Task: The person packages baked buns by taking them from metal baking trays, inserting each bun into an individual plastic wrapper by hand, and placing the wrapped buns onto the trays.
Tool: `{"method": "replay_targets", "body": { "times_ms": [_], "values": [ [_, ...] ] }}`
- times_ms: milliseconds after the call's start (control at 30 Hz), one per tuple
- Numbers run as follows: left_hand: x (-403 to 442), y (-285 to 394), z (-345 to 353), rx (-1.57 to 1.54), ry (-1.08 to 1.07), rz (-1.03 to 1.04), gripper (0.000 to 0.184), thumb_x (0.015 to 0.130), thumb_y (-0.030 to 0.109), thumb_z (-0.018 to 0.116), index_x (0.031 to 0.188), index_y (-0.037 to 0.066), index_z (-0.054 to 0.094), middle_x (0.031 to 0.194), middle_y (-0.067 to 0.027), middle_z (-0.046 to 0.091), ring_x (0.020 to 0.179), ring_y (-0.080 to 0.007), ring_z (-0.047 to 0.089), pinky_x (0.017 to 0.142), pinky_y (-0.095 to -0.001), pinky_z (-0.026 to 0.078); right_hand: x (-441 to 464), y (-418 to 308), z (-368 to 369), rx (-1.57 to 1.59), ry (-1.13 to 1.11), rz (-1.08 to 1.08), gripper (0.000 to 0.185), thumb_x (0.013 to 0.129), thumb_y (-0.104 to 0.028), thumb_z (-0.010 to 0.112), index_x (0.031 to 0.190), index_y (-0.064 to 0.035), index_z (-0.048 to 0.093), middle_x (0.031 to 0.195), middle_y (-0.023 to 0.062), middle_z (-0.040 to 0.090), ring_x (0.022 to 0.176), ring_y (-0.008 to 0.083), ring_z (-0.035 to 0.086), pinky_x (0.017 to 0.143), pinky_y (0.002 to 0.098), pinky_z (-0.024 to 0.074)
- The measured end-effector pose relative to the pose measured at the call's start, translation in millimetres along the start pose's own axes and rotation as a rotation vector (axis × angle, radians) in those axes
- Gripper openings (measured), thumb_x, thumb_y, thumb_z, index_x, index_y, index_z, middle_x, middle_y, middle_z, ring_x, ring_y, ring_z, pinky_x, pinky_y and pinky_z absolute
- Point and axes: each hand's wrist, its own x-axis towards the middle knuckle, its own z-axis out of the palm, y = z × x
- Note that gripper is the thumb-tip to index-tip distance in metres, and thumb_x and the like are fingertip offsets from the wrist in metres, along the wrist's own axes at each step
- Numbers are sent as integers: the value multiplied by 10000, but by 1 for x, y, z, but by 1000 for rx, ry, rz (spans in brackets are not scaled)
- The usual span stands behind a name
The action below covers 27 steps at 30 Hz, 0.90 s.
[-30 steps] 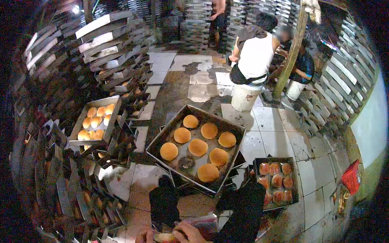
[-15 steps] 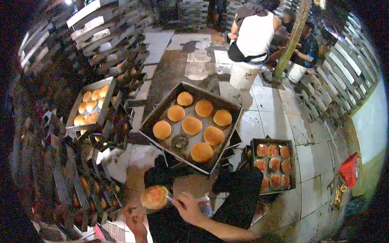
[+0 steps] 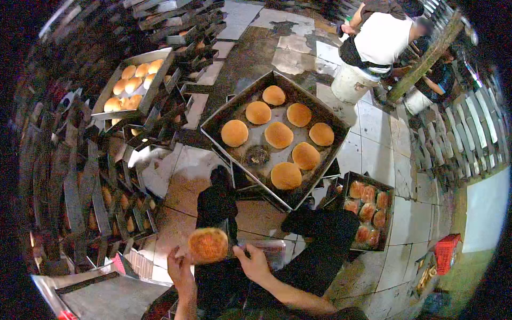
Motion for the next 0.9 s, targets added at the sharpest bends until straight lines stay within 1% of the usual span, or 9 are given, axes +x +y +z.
{"method": "replay_targets", "body": {
  "times_ms": [100, 167, 267, 333, 400, 567, 700, 800, 900],
  "values": [
    [-23, -13, -12, 94, 39, -124, 339, 802, 47, 530, 1125, -15, 447, 849, -72, 510, 718, -109, 491, 653, -227, 400, -26, -7, -3, -315, 483, -523, 185, 763, -197, 624, 883, -82, 545, 811, 79, 541, 624, 229, 525, 651, 338, 426],
    [-29, 7, -8, 100, 99, -158, 335, 803, 57, 515, 1129, -3, 462, 830, -54, 499, 722, -103, 464, 677, -226, 388, -29, -47, -15, -233, -228, -737, 328, 709, -271, 663, 970, -112, 544, 938, 90, 549, 830, 271, 538, 796, 394, 393],
    [-19, 49, 9, -57, 74, 98, 436, 801, 99, 513, 1216, 14, 407, 940, -90, 523, 794, -135, 466, 732, -235, 378, 13, -65, -13, -783, -181, -878, 443, 661, -320, 697, 1025, -121, 538, 980, 71, 567, 972, 253, 507, 879, 406, 343],
    [-1, 64, 6, -228, 246, 253, 465, 817, 126, 494, 1249, 14, 364, 1093, -119, 484, 942, -191, 457, 854, -301, 346, 64, -103, -47, -519, -394, -481, 509, 676, -289, 705, 1095, -91, 493, 978, 87, 541, 934, 251, 531, 926, 466, 310],
    [15, 72, 9, -378, 366, 492, 474, 825, 140, 491, 1259, 14, 347, 1115, -123, 477, 983, -208, 450, 890, -324, 326, 122, -101, -79, 179, -174, -320, 662, 616, -192, 772, 1152, -53, 409, 1022, 86, 531, 953, 172, 533, 784, 313, 465],
    [14, 57, 20, -239, 42, 237, 521, 830, 174, 514, 1279, 12, 306, 1191, -129, 424, 1051, -241, 432, 940, -349, 273, 297, -15, -120, -207, -75, -493, 512, 746, -265, 650, 1118, 18, 442, 973, 168, 565, 953, 263, 543, 810, 347, 437],
    [12, 55, 29, -343, -5, 262, 476, 802, 112, 521, 1226, 1, 336, 1023, -124, 509, 941, -204, 474, 850, -328, 350, 219, -20, -101, -465, 413, -469, 239, 801, -144, 522, 1010, -30, 545, 870, 176, 546, 801, 362, 518, 696, 432, 430],
    [6, 34, 29, -344, -175, 166, 340, 822, 42, 493, 1148, -7, 409, 974, -113, 523, 905, -180, 494, 840, -296, 379, 76, 51, -61, -888, -47, -985, 193, 722, -143, 524, 879, -58, 598, 861, 118, 551, 775, 289, 548, 694, 411, 455],
    [-12, 28, 48, -282, -372, 16, 256, 835, -2, 470, 1091, -15, 449, 945, -102, 539, 893, -161, 514, 837, -276, 398, 0, 83, -53, -996, -291, -866, 338, 744, -190, 476, 1056, -81, 549, 1230, 135, 435, 1183, 300, 365, 1002, 441, 266]
  ]
}}
